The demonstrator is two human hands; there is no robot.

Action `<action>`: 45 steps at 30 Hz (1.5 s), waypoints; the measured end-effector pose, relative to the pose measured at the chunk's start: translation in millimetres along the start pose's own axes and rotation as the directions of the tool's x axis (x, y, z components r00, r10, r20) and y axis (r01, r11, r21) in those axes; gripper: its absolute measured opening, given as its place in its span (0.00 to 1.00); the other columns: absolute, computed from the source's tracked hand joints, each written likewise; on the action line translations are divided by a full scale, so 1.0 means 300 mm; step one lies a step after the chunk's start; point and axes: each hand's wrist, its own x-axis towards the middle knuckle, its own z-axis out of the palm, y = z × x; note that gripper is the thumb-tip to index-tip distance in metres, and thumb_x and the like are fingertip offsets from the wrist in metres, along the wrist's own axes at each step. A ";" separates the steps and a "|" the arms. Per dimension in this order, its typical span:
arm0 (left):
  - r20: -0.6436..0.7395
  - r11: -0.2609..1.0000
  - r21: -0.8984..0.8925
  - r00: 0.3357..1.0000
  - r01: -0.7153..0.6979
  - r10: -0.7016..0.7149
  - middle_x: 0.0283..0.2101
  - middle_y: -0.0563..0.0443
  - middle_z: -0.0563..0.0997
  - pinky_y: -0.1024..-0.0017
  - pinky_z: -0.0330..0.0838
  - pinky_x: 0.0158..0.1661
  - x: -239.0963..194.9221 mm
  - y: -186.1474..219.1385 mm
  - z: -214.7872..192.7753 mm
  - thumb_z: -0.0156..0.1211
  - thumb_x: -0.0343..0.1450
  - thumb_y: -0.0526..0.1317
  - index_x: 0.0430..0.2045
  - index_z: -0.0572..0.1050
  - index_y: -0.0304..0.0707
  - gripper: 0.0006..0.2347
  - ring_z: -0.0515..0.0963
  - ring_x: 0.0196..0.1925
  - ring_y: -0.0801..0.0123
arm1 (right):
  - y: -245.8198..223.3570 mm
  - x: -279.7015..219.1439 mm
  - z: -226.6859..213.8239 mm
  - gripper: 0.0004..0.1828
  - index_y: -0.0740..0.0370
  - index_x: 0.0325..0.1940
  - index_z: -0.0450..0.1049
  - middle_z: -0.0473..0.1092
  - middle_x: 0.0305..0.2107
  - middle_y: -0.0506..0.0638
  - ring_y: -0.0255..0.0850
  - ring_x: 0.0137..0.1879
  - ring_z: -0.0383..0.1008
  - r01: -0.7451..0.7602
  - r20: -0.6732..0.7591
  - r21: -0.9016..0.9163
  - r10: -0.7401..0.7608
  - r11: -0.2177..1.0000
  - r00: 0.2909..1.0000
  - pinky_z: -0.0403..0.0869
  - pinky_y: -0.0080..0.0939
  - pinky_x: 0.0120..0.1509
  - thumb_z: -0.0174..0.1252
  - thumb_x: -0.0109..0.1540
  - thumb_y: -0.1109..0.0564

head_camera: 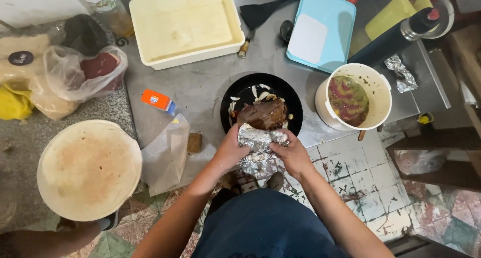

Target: The person cooks a piece of meat with onions in a frying pan on a gas stove, then wraps the contents in aluminum foil. They carry the pan to a charcoal grill and place it inside to continue cooking.

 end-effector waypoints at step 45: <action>-0.473 0.961 0.005 0.846 -0.277 0.246 0.34 0.46 0.82 0.63 0.73 0.45 0.201 -0.089 -0.126 0.58 0.76 0.47 0.38 0.80 0.38 0.12 0.79 0.39 0.65 | -0.115 -0.167 -0.021 0.20 0.52 0.57 0.78 0.76 0.56 0.53 0.55 0.60 0.77 0.584 0.489 -0.645 -0.320 0.493 0.811 0.78 0.54 0.56 0.54 0.63 0.65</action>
